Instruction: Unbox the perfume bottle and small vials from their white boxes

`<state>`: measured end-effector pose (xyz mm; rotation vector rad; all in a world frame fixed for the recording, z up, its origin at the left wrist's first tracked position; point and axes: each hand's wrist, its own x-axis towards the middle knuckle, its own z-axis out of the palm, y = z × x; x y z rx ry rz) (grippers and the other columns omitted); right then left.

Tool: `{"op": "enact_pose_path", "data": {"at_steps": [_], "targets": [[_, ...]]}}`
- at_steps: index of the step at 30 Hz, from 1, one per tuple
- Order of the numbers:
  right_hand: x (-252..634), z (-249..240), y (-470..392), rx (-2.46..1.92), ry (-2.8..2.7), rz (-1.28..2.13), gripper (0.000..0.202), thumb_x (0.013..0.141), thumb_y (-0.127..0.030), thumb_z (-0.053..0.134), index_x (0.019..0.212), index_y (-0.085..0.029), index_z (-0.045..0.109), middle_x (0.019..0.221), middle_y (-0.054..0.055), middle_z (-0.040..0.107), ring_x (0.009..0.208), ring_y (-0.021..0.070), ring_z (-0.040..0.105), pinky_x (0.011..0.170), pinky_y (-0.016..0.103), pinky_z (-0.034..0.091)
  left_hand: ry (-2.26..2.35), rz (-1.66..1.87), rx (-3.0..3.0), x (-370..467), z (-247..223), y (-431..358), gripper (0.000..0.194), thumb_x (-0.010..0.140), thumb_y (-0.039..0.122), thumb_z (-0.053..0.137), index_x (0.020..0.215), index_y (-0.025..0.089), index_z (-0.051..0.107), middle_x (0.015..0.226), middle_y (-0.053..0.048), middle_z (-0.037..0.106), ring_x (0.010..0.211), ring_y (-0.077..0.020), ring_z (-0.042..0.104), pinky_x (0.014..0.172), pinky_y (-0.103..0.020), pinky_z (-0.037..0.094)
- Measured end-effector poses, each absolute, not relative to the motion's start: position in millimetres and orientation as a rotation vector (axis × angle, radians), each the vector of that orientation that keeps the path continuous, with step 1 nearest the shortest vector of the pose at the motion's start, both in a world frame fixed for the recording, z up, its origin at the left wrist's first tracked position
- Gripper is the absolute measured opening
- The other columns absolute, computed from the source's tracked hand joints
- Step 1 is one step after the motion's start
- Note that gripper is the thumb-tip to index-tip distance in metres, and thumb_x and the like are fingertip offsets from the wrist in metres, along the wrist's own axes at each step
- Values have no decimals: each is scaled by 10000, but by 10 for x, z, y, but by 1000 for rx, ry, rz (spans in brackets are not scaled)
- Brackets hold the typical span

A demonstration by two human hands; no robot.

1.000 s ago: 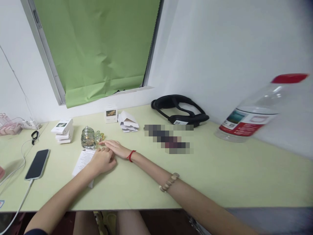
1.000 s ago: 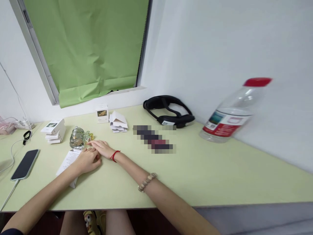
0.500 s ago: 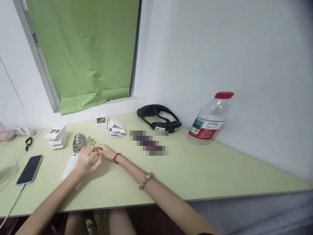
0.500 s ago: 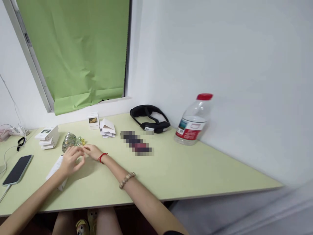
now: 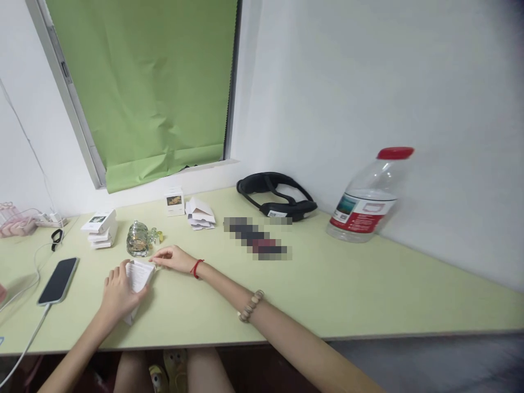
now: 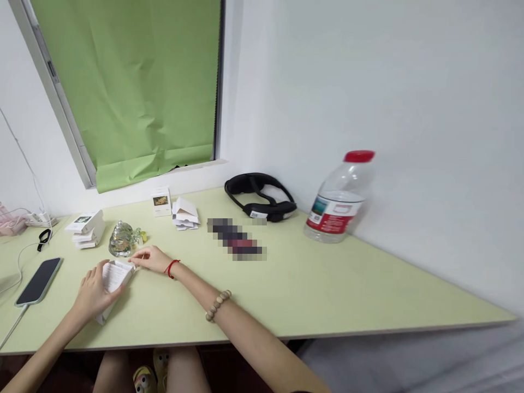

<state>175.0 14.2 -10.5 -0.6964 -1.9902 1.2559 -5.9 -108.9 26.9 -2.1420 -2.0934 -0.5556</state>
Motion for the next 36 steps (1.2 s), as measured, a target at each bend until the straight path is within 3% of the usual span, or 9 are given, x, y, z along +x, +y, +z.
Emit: {"op": "enact_pose_path", "data": {"at_steps": [4, 9, 11, 15, 22, 26, 30, 33, 36], "targets": [[1709, -102, 130, -698, -1889, 1320, 404, 704, -512, 662, 885, -159, 741, 720, 42, 678, 591, 110, 525, 532, 230, 414, -1815, -709, -2234, 81, 325, -1086, 574, 734, 337, 589, 1265, 209, 414, 1155, -95, 573, 1057, -251, 531, 902, -388, 419], [1741, -30, 145, -716, -1720, 1358, 476, 633, -535, 715, 914, -150, 711, 738, 33, 667, 590, 108, 547, 550, 236, 435, -1440, -760, -2118, 129, 275, -1121, 583, 748, 298, 580, 1294, 189, 406, 1254, -143, 523, 1134, -278, 492, 943, -401, 388], [1758, 10, 120, -693, -1679, 1387, 498, 613, -545, 724, 901, -139, 697, 685, 21, 647, 557, 103, 534, 527, 236, 429, -1365, -722, -2096, 119, 257, -1133, 570, 752, 272, 574, 1293, 193, 416, 1297, -149, 504, 1160, -283, 483, 953, -400, 376], [1756, 61, 46, -644, -1593, 1451, 618, 571, -499, 771, 1056, -143, 627, 561, -53, 570, 483, 77, 486, 498, 220, 415, -1335, -659, -2151, 89, 260, -1132, 600, 743, 251, 566, 1316, 203, 393, 1342, -146, 480, 1191, -280, 475, 950, -390, 373], [1814, 42, 230, -766, -1482, 1329, 471, 573, -507, 747, 867, -147, 665, 547, -40, 525, 436, 71, 414, 398, 217, 344, -1430, -648, -2144, -41, 307, -1095, 644, 719, 273, 570, 1325, 205, 361, 1253, -131, 531, 1116, -274, 521, 894, -378, 410], [2059, 71, 484, -871, -1139, 1114, 486, 599, -564, 688, 869, -165, 628, 755, 24, 614, 538, 98, 507, 397, 202, 357, -1385, -657, -2058, -200, 365, -1121, 684, 740, 290, 578, 1360, 204, 304, 1259, -137, 526, 1096, -279, 534, 894, -384, 411], [2357, 104, 633, -898, -802, 873, 648, 686, -628, 565, 1140, -175, 466, 981, 109, 641, 575, 143, 604, 368, 209, 362, -1327, -694, -1959, -373, 466, -1122, 714, 781, 261, 560, 1405, 202, 220, 1302, -158, 492, 1177, -301, 490, 959, -441, 386], [2542, 129, 629, -930, -784, 608, 640, 771, -600, 482, 1245, -187, 362, 1149, 155, 588, 625, 154, 646, 421, 227, 426, -1221, -760, -1903, -479, 551, -1069, 770, 801, 182, 537, 1442, 209, 111, 1353, -171, 434, 1302, -310, 383, 1030, -496, 351], [2683, 154, 580, -1069, -835, 331, 515, 830, -540, 436, 1189, -172, 454, 1192, 157, 576, 762, 190, 670, 560, 265, 489, -1106, -800, -1898, -568, 632, -970, 812, 807, 125, 515, 1455, 198, 31, 1367, -182, 400, 1362, -318, 297, 1069, -557, 309]]}}
